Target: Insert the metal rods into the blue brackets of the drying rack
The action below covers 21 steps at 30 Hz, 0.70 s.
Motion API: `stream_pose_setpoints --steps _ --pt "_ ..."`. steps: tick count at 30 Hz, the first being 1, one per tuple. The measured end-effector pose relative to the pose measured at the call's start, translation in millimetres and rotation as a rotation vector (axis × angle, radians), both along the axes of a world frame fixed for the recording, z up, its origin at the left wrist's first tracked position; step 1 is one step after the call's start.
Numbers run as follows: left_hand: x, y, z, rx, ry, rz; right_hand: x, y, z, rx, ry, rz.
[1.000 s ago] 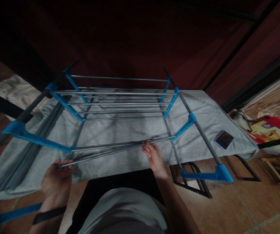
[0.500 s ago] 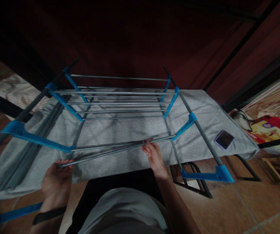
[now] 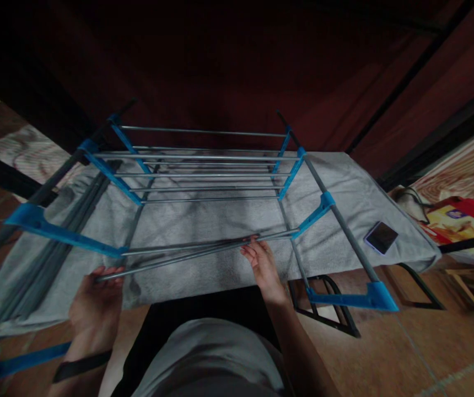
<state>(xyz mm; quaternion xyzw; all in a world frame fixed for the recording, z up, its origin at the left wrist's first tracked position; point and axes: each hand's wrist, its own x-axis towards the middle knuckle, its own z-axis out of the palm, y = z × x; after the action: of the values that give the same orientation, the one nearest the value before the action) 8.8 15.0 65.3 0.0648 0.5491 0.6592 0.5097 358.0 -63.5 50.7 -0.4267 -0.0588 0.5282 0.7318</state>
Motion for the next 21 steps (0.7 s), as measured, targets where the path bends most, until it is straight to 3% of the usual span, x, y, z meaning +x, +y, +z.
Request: stream_pose_setpoints --steps 10,21 --pt "11.0 -1.6 14.3 0.082 -0.047 0.026 1.5 0.9 -1.4 -0.052 -0.025 -0.002" --pt "10.4 8.0 17.3 0.125 -0.120 -0.031 3.6 2.2 -4.7 -0.066 -0.062 -0.008"
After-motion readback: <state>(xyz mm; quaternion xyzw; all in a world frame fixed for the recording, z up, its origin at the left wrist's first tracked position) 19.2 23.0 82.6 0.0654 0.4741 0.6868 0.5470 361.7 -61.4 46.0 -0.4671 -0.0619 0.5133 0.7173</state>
